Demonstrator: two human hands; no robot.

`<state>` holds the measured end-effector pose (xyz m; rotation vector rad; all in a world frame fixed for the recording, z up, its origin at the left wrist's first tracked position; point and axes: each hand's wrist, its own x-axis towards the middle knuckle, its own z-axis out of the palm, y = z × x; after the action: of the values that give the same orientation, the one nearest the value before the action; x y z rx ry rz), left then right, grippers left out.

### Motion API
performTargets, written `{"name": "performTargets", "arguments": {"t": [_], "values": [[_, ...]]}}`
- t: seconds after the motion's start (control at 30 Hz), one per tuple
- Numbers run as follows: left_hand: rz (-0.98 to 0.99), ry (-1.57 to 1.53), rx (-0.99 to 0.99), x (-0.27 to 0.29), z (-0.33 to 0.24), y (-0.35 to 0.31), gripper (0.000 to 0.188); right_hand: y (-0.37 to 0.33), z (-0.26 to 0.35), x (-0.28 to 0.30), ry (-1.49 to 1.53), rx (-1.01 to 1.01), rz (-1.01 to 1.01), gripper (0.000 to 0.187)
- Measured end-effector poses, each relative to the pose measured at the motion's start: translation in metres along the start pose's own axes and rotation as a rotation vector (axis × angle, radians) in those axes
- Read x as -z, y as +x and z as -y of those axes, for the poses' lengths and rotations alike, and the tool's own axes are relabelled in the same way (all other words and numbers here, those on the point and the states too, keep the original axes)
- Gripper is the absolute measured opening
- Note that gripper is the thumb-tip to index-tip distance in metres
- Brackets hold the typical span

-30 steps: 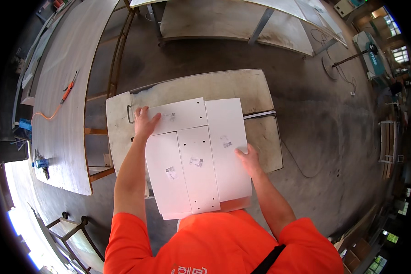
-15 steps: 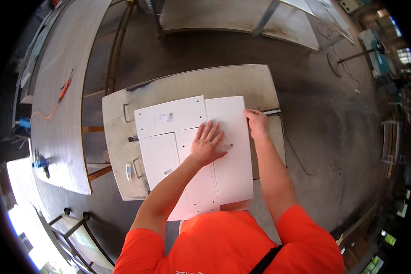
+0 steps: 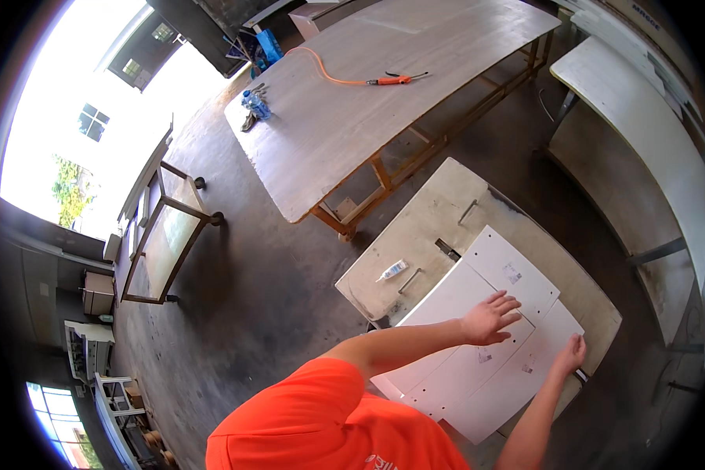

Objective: The person picks up several white wooden panels from a table, stacks them together, and carries the stack to another workbench. The person then picks up one narrow panel and runs their thumb along a groove in it.

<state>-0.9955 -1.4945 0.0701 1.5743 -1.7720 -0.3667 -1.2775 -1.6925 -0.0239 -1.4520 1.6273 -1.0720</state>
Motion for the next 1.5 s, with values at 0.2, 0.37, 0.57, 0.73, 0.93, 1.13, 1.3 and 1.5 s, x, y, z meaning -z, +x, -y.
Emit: {"name": "performTargets", "arguments": {"t": [0.2,0.37,0.57,0.73,0.93,1.13,1.3,1.5], "values": [[-0.396,0.088,0.321,0.143,0.088,-0.132,0.032,-0.136,0.051,-0.013,-0.359,0.359,-0.03,0.028],[-0.313,0.096,0.585,0.191,0.133,-0.274,0.024,-0.268,0.118,-0.087,-0.296,0.249,-0.031,0.025],[-0.274,-0.095,1.249,0.21,0.106,-0.439,0.035,-0.364,0.176,-0.193,-0.314,0.465,0.629,0.031],[-0.218,-0.331,1.765,0.22,0.067,-0.549,0.048,-0.402,0.164,-0.265,-0.231,0.317,0.979,0.032],[-0.604,-0.501,2.234,0.199,-0.038,-0.699,0.038,-0.475,0.215,-0.321,-0.308,0.326,1.327,0.032],[-0.82,-0.581,2.419,0.15,-0.008,-0.78,0.034,-0.549,0.254,-0.378,-0.33,0.405,1.574,0.026],[-1.153,-0.646,2.143,0.221,0.025,-0.81,0.044,-0.629,0.257,-0.437,-0.596,0.43,1.591,0.025],[-1.377,-0.434,2.092,0.368,0.06,-0.939,0.047,-0.736,0.253,-0.506,-0.878,0.256,1.576,0.027]]}}
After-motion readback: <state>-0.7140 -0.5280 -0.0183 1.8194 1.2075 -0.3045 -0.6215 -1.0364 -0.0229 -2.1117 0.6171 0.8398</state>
